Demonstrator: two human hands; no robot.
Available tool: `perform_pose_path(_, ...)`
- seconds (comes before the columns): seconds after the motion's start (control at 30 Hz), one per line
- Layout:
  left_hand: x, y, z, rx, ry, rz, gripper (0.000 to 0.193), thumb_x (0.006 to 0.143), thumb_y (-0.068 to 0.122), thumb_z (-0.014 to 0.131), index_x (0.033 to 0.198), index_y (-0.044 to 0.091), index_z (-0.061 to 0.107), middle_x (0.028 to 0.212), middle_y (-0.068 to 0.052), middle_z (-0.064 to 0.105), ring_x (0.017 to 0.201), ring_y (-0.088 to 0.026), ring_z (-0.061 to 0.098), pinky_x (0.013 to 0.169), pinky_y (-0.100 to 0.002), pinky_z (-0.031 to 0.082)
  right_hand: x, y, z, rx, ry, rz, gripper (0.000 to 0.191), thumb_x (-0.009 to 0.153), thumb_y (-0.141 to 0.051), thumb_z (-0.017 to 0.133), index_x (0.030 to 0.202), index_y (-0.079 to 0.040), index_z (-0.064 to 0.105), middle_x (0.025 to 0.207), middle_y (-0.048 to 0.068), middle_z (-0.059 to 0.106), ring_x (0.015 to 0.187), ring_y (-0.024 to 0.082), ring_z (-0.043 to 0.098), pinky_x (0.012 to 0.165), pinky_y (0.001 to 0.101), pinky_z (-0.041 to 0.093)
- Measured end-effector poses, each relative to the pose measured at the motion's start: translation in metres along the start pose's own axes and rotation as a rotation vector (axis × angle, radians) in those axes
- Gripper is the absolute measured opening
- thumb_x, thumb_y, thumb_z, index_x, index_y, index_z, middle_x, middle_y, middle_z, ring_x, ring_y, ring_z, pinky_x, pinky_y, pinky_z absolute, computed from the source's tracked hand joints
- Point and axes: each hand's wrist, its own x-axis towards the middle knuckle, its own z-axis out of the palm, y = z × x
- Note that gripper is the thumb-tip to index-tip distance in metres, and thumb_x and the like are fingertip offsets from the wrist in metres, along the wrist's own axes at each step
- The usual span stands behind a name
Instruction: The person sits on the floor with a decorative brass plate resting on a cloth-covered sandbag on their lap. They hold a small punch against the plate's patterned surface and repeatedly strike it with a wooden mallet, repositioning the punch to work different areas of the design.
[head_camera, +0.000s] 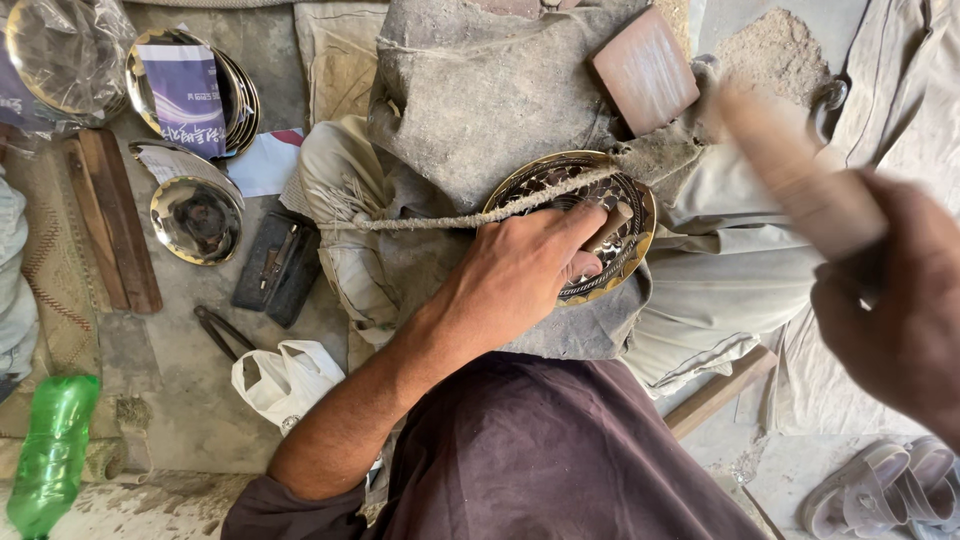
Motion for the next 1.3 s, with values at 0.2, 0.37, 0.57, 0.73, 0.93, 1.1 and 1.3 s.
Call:
perform_pose_path(0.2,0.001,0.005,-0.004,0.039,0.027,0.029,0.035,0.095,0.014,0.074,0.125,0.005,0.058,0.085,-0.015,0.069,0.078,-0.03,0.071,0.066,-0.044,0.054,-0.007,-0.014,0.007,-0.218,-0.111,0.271,0.057,0.087,-0.002,0.07,0.141,0.005,0.054,0.1,0.025,0.073,0.085,0.03,0.074,0.075,0.0406,0.063)
perform_pose_path(0.37,0.002,0.003,-0.001,0.017,-0.038,-0.025,0.04,0.096,0.015,0.073,0.131,0.006,0.057,0.083,-0.014,0.068,0.072,-0.026,0.07,0.061,-0.041,0.054,-0.008,-0.023,0.003,-0.013,-0.133,0.49,0.055,0.088,-0.006,0.07,0.138,0.009,0.052,0.1,0.021,0.074,0.075,0.029,0.074,0.066,0.0442,0.063)
perform_pose_path(0.57,-0.001,0.002,-0.002,0.019,0.012,0.036,0.044,0.095,0.013,0.074,0.135,0.005,0.057,0.087,-0.015,0.069,0.077,-0.029,0.07,0.067,-0.043,0.054,-0.012,-0.023,0.001,0.27,0.024,0.424,0.045,0.089,-0.008,0.068,0.126,0.009,0.051,0.098,0.018,0.071,0.079,0.026,0.072,0.07,0.0413,0.061)
perform_pose_path(0.73,0.001,0.003,-0.003,0.017,0.009,0.055,0.041,0.096,0.012,0.073,0.133,0.003,0.056,0.09,-0.014,0.07,0.08,-0.029,0.071,0.069,-0.043,0.054,-0.011,-0.015,0.002,0.009,-0.092,0.336,0.044,0.09,-0.007,0.071,0.129,0.001,0.054,0.094,0.018,0.073,0.072,0.026,0.073,0.063,0.0404,0.062)
perform_pose_path(0.93,0.002,0.006,-0.005,0.009,0.02,0.061,0.044,0.094,0.012,0.074,0.134,0.003,0.058,0.088,-0.015,0.069,0.078,-0.03,0.07,0.068,-0.044,0.053,-0.014,-0.015,0.005,0.04,0.004,0.245,0.046,0.087,-0.002,0.07,0.13,0.002,0.056,0.103,0.02,0.072,0.082,0.028,0.073,0.069,0.0399,0.063)
perform_pose_path(1.1,0.003,0.007,-0.008,0.033,0.014,0.06,0.039,0.096,0.011,0.073,0.131,0.004,0.058,0.087,-0.015,0.069,0.079,-0.031,0.07,0.068,-0.044,0.053,-0.012,-0.019,0.003,-0.048,-0.033,0.233,0.048,0.084,0.005,0.069,0.131,0.008,0.06,0.106,0.026,0.072,0.083,0.034,0.073,0.072,0.0425,0.063)
perform_pose_path(1.3,0.003,0.007,-0.007,0.013,-0.017,0.027,0.035,0.097,0.011,0.072,0.129,0.003,0.058,0.088,-0.015,0.069,0.08,-0.027,0.072,0.066,-0.042,0.054,-0.008,-0.018,0.003,0.038,-0.025,0.327,0.048,0.085,-0.002,0.071,0.129,0.006,0.054,0.1,0.021,0.072,0.082,0.031,0.073,0.073,0.0428,0.063)
